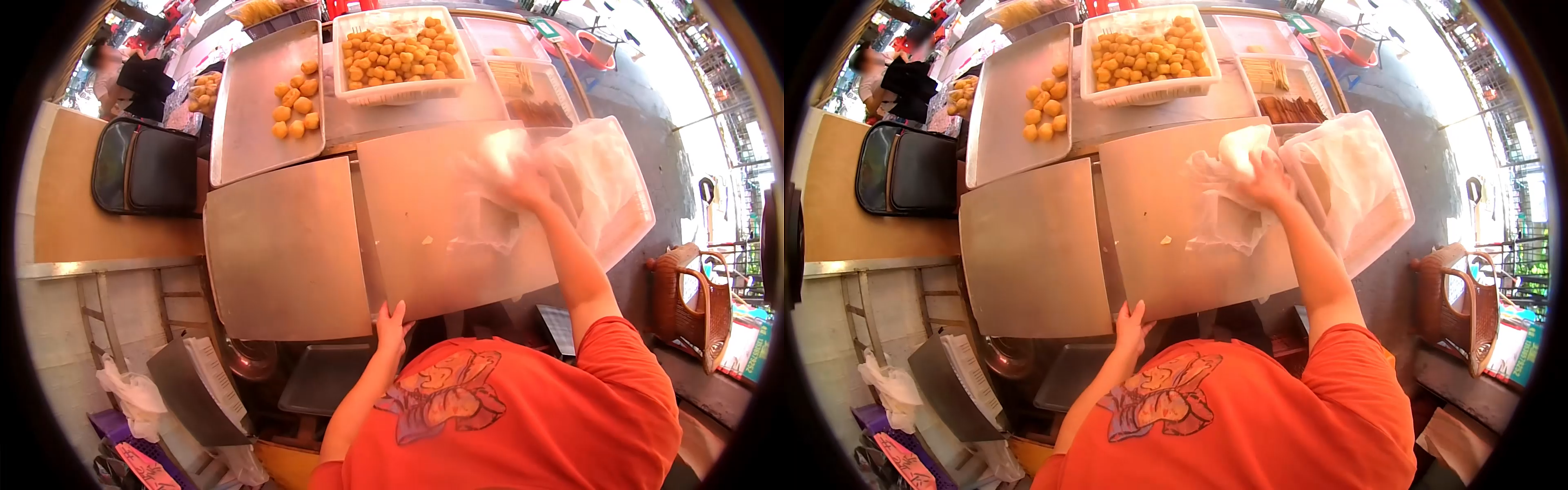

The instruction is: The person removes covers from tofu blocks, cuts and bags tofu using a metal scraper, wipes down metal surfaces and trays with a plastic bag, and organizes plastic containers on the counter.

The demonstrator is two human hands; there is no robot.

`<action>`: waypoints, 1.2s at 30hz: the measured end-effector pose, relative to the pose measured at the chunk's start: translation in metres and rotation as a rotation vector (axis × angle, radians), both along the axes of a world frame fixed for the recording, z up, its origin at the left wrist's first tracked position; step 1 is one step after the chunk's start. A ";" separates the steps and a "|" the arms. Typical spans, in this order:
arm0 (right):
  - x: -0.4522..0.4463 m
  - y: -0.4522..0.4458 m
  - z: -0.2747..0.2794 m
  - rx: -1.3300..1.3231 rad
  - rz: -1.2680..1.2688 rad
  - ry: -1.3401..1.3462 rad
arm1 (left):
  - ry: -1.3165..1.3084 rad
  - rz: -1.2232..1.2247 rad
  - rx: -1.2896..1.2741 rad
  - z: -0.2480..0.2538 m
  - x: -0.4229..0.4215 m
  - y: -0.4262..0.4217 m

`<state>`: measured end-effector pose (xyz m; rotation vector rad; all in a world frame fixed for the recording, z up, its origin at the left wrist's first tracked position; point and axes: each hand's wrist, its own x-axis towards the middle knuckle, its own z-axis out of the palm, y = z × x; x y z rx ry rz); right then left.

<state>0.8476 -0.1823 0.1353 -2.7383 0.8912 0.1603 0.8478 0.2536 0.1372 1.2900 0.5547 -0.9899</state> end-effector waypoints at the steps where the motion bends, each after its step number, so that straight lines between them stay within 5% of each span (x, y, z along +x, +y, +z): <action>1: -0.009 0.036 0.028 0.006 -0.041 0.054 | -0.006 0.002 0.008 0.000 0.001 -0.002; 6: -0.025 0.170 0.059 0.120 0.085 0.033 | -0.032 -0.027 0.028 0.005 0.002 -0.007; 12: 0.003 0.234 0.023 0.341 0.288 -0.600 | -0.023 -0.082 0.015 -0.006 0.006 0.001; 16: 0.052 0.161 0.010 0.626 -0.001 -0.843 | 0.006 -0.024 0.012 0.004 -0.004 -0.002; 20: 0.070 0.013 0.013 0.088 -0.227 -1.027 | 0.074 0.055 0.011 0.005 -0.005 0.006; 23: 0.082 -0.040 -0.028 0.003 -0.511 -0.382 | 0.022 0.051 -0.009 -0.006 -0.007 0.010; 26: 0.130 0.019 -0.028 -0.066 -0.296 -0.414 | -0.033 0.027 -0.017 -0.006 -0.005 0.008; 30: 0.206 0.102 -0.024 0.322 0.092 -0.514 | -0.098 -0.053 0.006 -0.001 -0.001 0.009; 32: 0.221 0.131 -0.019 0.134 0.369 -0.517 | -0.108 -0.064 -0.002 0.000 0.002 0.008; 36: 0.214 0.153 -0.016 0.230 0.502 -0.424 | -0.122 -0.033 0.015 0.001 0.000 0.008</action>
